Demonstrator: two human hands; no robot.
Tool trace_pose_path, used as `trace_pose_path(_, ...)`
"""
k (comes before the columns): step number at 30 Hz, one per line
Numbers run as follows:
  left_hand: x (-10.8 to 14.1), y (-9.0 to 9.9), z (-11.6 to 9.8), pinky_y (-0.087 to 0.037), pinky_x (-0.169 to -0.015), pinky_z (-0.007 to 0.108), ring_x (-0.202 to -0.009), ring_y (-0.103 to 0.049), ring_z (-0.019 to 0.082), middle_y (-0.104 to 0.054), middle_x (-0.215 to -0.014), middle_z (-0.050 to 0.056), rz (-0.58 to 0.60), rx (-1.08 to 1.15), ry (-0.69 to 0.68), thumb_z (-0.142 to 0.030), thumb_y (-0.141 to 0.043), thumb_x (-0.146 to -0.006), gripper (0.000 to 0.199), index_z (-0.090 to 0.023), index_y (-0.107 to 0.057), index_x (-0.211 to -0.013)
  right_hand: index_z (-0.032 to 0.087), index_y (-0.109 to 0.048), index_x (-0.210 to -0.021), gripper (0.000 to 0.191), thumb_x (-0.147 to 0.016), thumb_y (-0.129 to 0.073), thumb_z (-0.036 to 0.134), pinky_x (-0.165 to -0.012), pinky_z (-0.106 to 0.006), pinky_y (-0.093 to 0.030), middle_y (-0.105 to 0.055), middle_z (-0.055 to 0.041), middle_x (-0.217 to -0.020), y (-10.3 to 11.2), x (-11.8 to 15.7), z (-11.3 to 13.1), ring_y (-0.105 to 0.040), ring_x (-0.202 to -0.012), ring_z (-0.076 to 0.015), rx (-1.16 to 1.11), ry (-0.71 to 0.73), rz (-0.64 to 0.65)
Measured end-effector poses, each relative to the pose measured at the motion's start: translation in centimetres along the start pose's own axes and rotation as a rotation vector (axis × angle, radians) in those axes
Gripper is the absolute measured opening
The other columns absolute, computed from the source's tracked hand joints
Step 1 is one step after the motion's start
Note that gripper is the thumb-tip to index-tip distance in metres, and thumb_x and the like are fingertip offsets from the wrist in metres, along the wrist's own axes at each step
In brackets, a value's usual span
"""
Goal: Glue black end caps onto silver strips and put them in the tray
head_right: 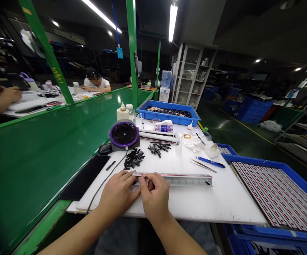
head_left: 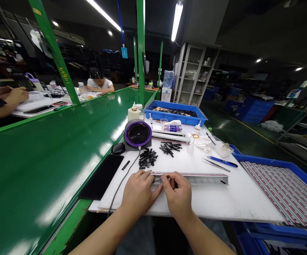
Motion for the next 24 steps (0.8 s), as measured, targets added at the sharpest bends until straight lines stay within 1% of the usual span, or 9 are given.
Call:
trace_pose_path(4,-0.1,0.0,0.0,-0.050,-0.080,0.043,-0.091,-0.062,0.027,-0.071,-0.089,0.010,-0.012,-0.006,-0.006,-0.042,-0.055,-0.086,0.029,-0.017,-0.069,-0.080,0.017,-0.068,-0.075,0.018,-0.086,-0.059,0.027,-0.055,-0.025,-0.036,-0.044,0.0045,-0.057,0.2,-0.1,0.2,-0.042,-0.054,-0.0109,0.002,0.008,-0.018)
trace_pose_path(8,-0.1,0.1,0.0,-0.051,-0.080,0.043,-0.092,-0.062,0.028,-0.072,-0.094,0.010,-0.021,-0.016,-0.012,-0.039,-0.056,-0.085,0.026,-0.017,-0.070,-0.084,0.017,-0.068,-0.075,0.016,-0.085,-0.060,0.026,-0.055,-0.025,-0.036,-0.046,0.0044,-0.057,0.1,-0.3,0.3,-0.044,-0.054,-0.0109,-0.004,0.027,0.000)
trace_pose_path(12,-0.1,0.1,0.0,-0.051,-0.079,0.042,-0.092,-0.062,0.028,-0.072,-0.093,0.011,-0.025,-0.020,-0.023,-0.039,-0.057,-0.085,0.026,-0.018,-0.070,-0.083,0.017,-0.068,-0.074,0.015,-0.084,-0.060,0.025,-0.054,-0.025,-0.036,-0.046,0.0045,-0.056,-0.2,-0.4,0.1,-0.044,-0.053,-0.0107,-0.008,0.007,-0.009)
trace_pose_path(15,-0.2,0.0,0.0,-0.051,-0.079,0.042,-0.091,-0.062,0.028,-0.072,-0.094,0.010,-0.024,-0.029,-0.041,-0.040,-0.057,-0.085,0.025,-0.018,-0.070,-0.083,0.017,-0.069,-0.075,0.012,-0.082,-0.061,0.022,-0.054,-0.024,-0.037,-0.047,0.0046,-0.056,-0.2,-0.4,1.0,-0.045,-0.053,-0.0105,-0.007,0.054,0.009)
trace_pose_path(17,-0.2,0.0,0.0,-0.051,-0.079,0.043,-0.091,-0.062,0.028,-0.072,-0.092,0.010,-0.039,-0.039,-0.060,-0.041,-0.057,-0.085,0.027,-0.018,-0.069,-0.083,0.017,-0.069,-0.077,0.009,-0.082,-0.062,0.020,-0.054,-0.024,-0.037,-0.048,0.0046,-0.056,0.7,-0.6,2.1,-0.045,-0.052,-0.0102,-0.010,0.118,0.008)
trace_pose_path(18,-0.2,0.0,0.0,-0.051,-0.079,0.043,-0.090,-0.062,0.028,-0.071,-0.090,0.010,-0.050,-0.044,-0.071,-0.043,-0.057,-0.085,0.028,-0.018,-0.069,-0.082,0.017,-0.070,-0.078,0.009,-0.082,-0.062,0.020,-0.053,-0.023,-0.037,-0.048,0.0045,-0.057,1.9,-0.8,2.6,-0.045,-0.052,-0.0100,-0.012,0.150,-0.016)
trace_pose_path(20,-0.1,0.1,0.1,-0.051,-0.078,0.043,-0.089,-0.063,0.028,-0.071,-0.088,0.010,-0.078,-0.054,-0.091,-0.047,-0.057,-0.085,0.031,-0.018,-0.068,-0.080,0.018,-0.070,-0.081,0.009,-0.083,-0.062,0.022,-0.051,-0.023,-0.036,-0.048,0.0043,-0.058,5.5,-1.9,3.2,-0.044,-0.052,-0.0100,0.011,0.202,-0.111)
trace_pose_path(22,-0.1,0.2,0.2,-0.051,-0.077,0.042,-0.088,-0.063,0.028,-0.071,-0.086,0.009,-0.100,-0.062,-0.105,-0.049,-0.057,-0.085,0.033,-0.019,-0.068,-0.078,0.018,-0.069,-0.079,0.010,-0.083,-0.063,0.024,-0.051,-0.023,-0.036,-0.048,0.0042,-0.059,10.4,-3.9,3.0,-0.044,-0.053,-0.0105,0.112,0.235,-0.239)
trace_pose_path(24,-0.1,0.2,0.2,-0.050,-0.076,0.042,-0.086,-0.063,0.027,-0.071,-0.084,0.009,-0.112,-0.067,-0.118,-0.050,-0.056,-0.085,0.034,-0.019,-0.067,-0.077,0.018,-0.068,-0.074,0.015,-0.081,-0.064,0.030,-0.055,-0.024,-0.036,-0.045,0.0045,-0.056,16.1,-6.6,1.7,-0.043,-0.054,-0.0114,0.257,0.237,-0.411)
Point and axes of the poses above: each hand's wrist, its own x-axis away from the middle knuckle, its own y-axis out of the back of the hand, z = x × y, the point moved 8 cm from there along -x, towards the middle knuckle
